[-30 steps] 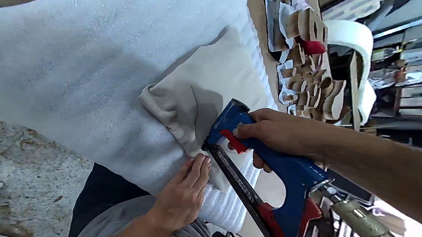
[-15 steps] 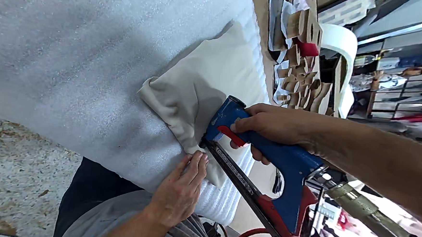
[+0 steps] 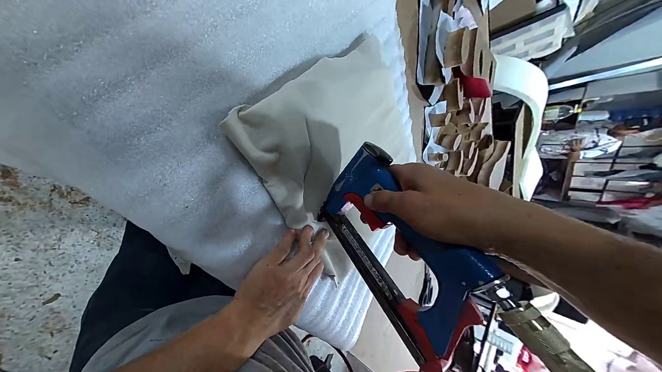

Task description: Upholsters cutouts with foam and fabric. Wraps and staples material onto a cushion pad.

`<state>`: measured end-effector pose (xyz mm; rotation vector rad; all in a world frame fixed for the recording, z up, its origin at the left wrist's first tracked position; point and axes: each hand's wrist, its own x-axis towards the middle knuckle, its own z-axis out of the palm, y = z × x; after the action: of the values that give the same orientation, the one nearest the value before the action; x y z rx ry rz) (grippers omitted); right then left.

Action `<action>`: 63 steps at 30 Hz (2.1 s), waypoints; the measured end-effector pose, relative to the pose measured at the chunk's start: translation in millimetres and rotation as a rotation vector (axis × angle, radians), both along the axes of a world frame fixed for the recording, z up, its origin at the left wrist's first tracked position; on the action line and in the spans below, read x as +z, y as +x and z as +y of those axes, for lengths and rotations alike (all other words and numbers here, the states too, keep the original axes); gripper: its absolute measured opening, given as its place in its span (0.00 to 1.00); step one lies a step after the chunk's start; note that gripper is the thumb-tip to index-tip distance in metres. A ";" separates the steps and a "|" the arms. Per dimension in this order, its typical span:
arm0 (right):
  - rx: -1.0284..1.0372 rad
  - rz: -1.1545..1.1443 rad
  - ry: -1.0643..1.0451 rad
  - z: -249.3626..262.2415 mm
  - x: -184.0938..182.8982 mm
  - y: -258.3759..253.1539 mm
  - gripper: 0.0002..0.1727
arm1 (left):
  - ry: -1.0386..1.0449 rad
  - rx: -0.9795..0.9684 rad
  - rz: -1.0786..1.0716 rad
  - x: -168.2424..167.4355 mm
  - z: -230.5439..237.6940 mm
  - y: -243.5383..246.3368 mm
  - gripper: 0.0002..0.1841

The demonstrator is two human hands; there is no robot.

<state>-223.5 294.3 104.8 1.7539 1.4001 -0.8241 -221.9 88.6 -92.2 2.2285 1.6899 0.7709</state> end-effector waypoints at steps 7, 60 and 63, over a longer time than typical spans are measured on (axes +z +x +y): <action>-0.041 -0.026 -0.069 10.1 -14.2 -1.8 0.13 | -0.023 0.018 -0.059 -2.5 -2.9 1.0 0.22; 0.038 -0.004 -0.081 8.7 -13.1 14.7 0.14 | -0.043 0.032 -0.024 2.7 8.8 37.7 0.27; 0.020 -0.030 -0.091 12.0 -15.0 9.9 0.14 | -0.053 0.025 -0.029 3.0 9.0 36.9 0.27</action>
<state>-213.6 306.3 89.8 1.6746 1.3374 -0.8341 -185.0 97.6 -89.2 2.1542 1.7079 0.7522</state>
